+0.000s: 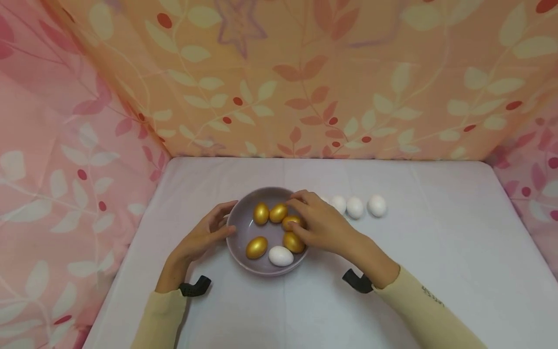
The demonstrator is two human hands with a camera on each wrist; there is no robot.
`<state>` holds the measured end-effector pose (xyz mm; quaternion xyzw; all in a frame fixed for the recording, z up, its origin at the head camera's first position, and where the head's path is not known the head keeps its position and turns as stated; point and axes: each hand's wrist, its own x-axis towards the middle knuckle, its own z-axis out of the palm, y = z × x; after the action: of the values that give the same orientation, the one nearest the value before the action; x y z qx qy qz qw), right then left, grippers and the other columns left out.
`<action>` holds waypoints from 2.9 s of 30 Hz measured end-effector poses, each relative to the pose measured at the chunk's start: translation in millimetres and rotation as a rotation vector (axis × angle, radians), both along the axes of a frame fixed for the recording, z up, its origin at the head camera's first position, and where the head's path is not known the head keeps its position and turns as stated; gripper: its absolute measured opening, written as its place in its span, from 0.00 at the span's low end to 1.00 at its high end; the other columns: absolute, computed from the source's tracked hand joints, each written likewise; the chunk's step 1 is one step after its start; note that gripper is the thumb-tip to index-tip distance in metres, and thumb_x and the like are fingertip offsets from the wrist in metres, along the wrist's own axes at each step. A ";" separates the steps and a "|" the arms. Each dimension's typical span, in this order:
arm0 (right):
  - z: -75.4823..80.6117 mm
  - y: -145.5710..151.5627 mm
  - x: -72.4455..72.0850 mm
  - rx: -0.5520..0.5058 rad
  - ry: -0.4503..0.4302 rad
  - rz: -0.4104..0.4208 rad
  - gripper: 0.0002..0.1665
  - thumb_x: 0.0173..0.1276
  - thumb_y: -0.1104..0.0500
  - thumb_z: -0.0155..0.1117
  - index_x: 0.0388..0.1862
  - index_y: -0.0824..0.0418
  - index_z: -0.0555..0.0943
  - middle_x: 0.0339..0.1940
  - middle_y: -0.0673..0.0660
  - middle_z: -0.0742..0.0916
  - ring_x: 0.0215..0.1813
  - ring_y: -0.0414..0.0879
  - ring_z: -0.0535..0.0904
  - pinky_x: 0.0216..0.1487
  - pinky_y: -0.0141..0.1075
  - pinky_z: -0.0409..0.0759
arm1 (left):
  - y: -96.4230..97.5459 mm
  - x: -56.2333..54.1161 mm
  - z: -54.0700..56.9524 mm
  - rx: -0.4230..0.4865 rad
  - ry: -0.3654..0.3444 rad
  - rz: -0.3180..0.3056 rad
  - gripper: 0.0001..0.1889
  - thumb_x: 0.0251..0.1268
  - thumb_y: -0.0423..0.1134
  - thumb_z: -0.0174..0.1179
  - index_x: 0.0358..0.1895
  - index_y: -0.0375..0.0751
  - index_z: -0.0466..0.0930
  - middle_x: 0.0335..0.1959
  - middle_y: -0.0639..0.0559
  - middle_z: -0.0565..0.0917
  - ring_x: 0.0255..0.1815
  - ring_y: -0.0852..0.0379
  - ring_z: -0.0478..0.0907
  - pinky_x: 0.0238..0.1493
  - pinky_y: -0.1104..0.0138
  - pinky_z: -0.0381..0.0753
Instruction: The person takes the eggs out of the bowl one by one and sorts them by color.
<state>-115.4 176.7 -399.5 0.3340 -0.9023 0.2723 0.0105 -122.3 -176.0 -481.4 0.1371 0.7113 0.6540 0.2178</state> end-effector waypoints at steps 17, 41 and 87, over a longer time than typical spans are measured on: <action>-1.3 -42.7 -1.6 0.165 -0.078 0.314 0.19 0.66 0.61 0.70 0.56 0.57 0.84 0.57 0.53 0.82 0.46 0.43 0.81 0.50 0.36 0.83 | 1.3 -0.8 -0.3 0.008 0.000 -0.008 0.35 0.75 0.35 0.65 0.80 0.55 0.63 0.81 0.45 0.66 0.81 0.36 0.66 0.62 0.63 0.83; 9.1 -68.8 6.8 0.483 -0.305 0.354 0.18 0.59 0.64 0.79 0.47 0.54 0.85 0.41 0.50 0.85 0.40 0.41 0.78 0.46 0.32 0.78 | -0.1 1.1 1.5 0.003 0.002 -0.001 0.35 0.75 0.36 0.65 0.80 0.54 0.63 0.81 0.44 0.66 0.81 0.35 0.66 0.62 0.64 0.83; -16.2 -2.2 7.4 -0.397 -0.277 0.038 0.26 0.66 0.64 0.75 0.61 0.50 0.80 0.56 0.46 0.86 0.57 0.42 0.82 0.59 0.45 0.87 | -3.5 2.2 4.1 -0.012 0.020 0.012 0.34 0.75 0.36 0.65 0.80 0.54 0.64 0.80 0.45 0.68 0.80 0.37 0.67 0.63 0.64 0.82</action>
<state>-108.0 174.5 -415.6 0.3018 -0.8174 0.4878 -0.0531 -120.1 -179.5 -477.2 0.1381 0.7180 0.6498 0.2077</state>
